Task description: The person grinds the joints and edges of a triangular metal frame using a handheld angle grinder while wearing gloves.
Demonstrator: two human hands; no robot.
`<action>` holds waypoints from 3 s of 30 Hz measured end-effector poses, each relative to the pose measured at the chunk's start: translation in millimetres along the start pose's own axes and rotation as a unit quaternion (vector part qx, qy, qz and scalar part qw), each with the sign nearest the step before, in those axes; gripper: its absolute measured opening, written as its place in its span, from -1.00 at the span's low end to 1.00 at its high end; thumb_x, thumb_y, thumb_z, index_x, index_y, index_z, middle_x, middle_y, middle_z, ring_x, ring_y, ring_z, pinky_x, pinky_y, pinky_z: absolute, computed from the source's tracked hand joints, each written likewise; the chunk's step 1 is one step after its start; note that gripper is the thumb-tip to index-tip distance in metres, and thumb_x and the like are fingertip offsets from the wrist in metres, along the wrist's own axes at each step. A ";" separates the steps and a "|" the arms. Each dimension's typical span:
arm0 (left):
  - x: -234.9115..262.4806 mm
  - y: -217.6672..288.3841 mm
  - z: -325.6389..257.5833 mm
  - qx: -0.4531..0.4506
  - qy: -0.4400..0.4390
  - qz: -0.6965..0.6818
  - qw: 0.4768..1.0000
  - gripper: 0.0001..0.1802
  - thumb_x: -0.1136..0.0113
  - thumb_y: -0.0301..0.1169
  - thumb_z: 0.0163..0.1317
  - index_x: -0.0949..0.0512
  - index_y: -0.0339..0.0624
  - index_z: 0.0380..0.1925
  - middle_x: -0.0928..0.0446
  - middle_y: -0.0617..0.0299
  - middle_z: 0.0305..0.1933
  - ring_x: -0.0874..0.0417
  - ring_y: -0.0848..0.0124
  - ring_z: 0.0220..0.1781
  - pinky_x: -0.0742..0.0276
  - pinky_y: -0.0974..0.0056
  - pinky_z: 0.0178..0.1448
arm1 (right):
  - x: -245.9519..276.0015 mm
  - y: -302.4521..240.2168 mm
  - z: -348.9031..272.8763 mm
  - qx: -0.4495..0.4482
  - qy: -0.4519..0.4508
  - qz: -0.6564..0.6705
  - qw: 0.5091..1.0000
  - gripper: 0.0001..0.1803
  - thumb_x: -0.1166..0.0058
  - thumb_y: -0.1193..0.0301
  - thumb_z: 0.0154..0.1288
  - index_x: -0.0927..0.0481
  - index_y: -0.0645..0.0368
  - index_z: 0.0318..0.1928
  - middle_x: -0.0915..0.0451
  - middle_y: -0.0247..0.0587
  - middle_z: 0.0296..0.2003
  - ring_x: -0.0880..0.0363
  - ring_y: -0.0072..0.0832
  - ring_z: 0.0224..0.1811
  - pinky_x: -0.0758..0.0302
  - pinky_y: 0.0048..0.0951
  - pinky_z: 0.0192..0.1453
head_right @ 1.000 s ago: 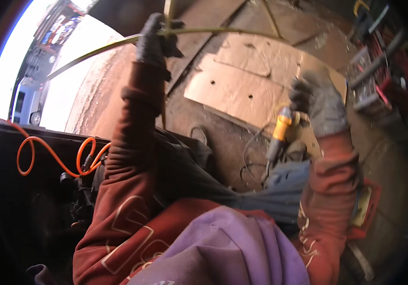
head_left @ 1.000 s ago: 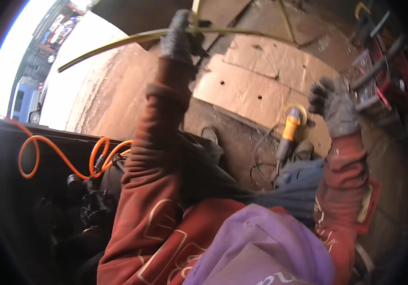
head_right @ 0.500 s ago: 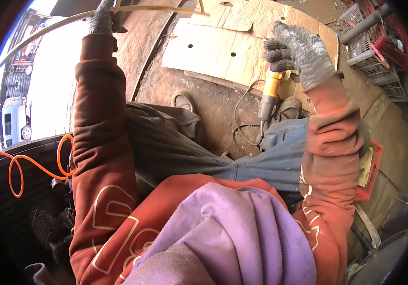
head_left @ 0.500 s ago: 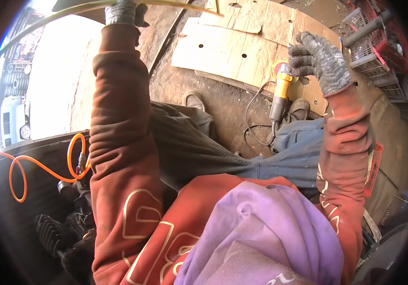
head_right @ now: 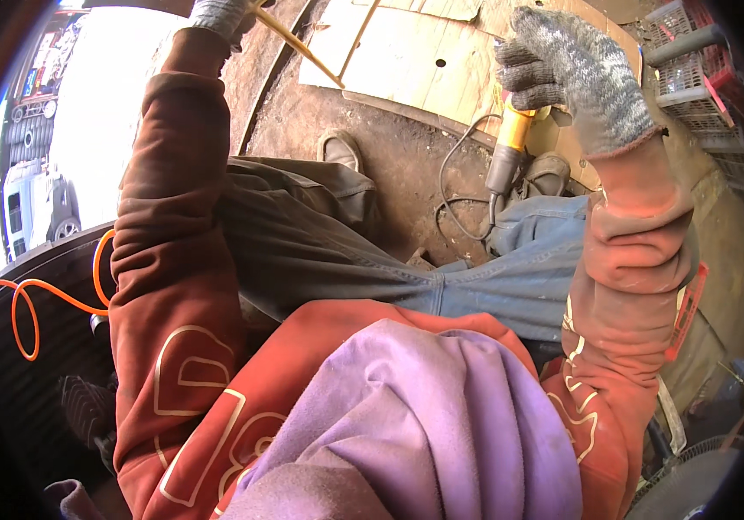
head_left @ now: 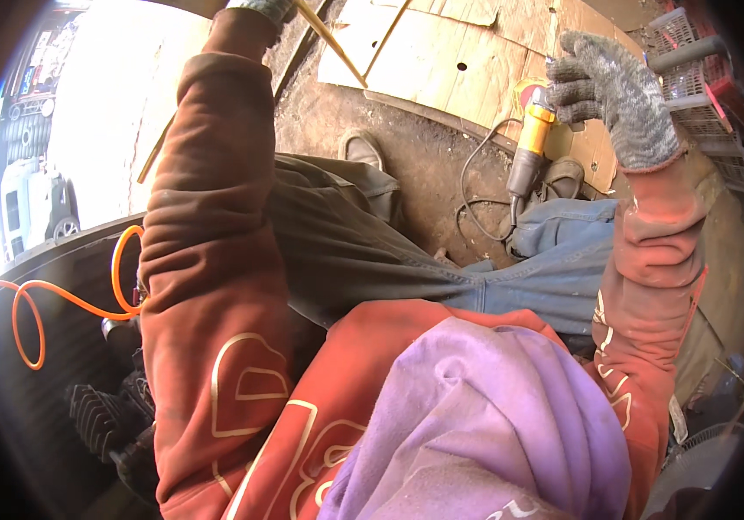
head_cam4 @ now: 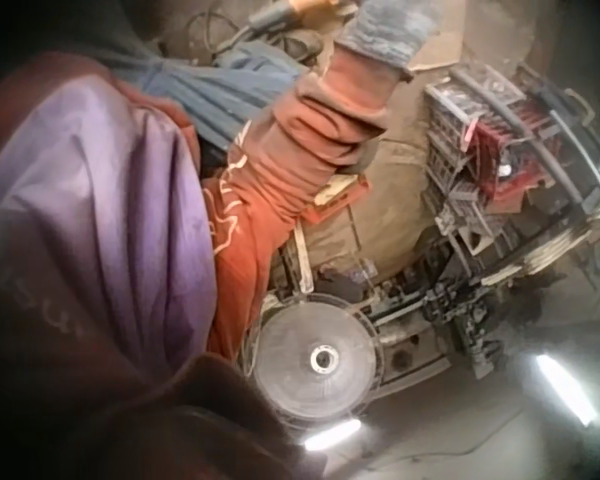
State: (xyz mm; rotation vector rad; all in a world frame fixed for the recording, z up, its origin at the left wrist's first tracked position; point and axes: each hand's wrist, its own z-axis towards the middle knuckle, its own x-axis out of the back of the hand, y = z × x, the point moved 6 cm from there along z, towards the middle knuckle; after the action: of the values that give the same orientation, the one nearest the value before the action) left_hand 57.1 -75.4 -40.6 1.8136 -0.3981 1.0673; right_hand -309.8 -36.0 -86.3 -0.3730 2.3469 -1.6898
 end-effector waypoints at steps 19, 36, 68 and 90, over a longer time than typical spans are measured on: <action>-58.0 -27.8 36.3 0.005 0.011 -0.221 0.975 -0.51 -0.20 -0.04 0.22 -0.61 -0.37 -0.33 -0.57 0.07 -0.55 -0.54 0.31 -0.64 -0.42 0.22 -0.64 | 2.0 -7.8 -11.2 0.015 0.014 -0.017 1.000 -0.56 0.03 0.19 0.39 -0.45 0.22 0.13 -0.61 -0.08 -0.19 -0.65 -0.40 -0.33 -0.58 -0.49 -0.30; -44.2 -21.1 19.3 0.025 0.018 -0.205 0.978 -0.54 -0.17 -0.06 0.24 -0.64 -0.33 -0.34 -0.61 0.10 -0.50 -0.53 0.32 -0.62 -0.44 0.22 -0.59 | -2.2 -8.7 -10.4 0.048 -0.021 -0.026 0.998 -0.58 0.02 0.21 0.40 -0.47 0.22 0.12 -0.60 -0.14 -0.17 -0.60 -0.48 -0.27 -0.55 -0.52 -0.24; -58.1 -1.7 30.8 -0.007 -0.036 -0.167 0.985 -0.61 -0.19 -0.13 0.22 -0.63 -0.32 -0.37 -0.55 0.14 -0.59 -0.49 0.37 -0.67 -0.41 0.25 -0.62 | -17.2 -2.5 -30.3 0.122 0.000 -0.379 0.917 -0.48 -0.18 0.23 0.24 -0.45 0.22 0.14 -0.61 -0.09 -0.17 -0.59 -0.45 -0.20 -0.52 -0.47 -0.07; -47.9 -21.2 11.1 0.006 0.005 -0.091 0.996 -0.50 -0.12 0.07 0.19 -0.69 -0.17 -0.30 -0.51 0.21 -0.60 -0.47 0.35 -0.61 -0.37 0.18 -0.57 | -19.4 21.5 -39.3 0.185 -0.041 -0.644 0.741 -0.39 -0.22 0.16 0.14 -0.44 0.16 0.17 -0.56 0.01 -0.02 -0.54 -0.10 0.00 -0.45 -0.24 0.12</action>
State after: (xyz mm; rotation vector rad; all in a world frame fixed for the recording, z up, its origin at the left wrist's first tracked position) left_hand 49.6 -82.9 -93.1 1.8167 -0.2172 0.9531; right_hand -306.0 12.0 -93.8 -2.2686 1.4822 -2.3827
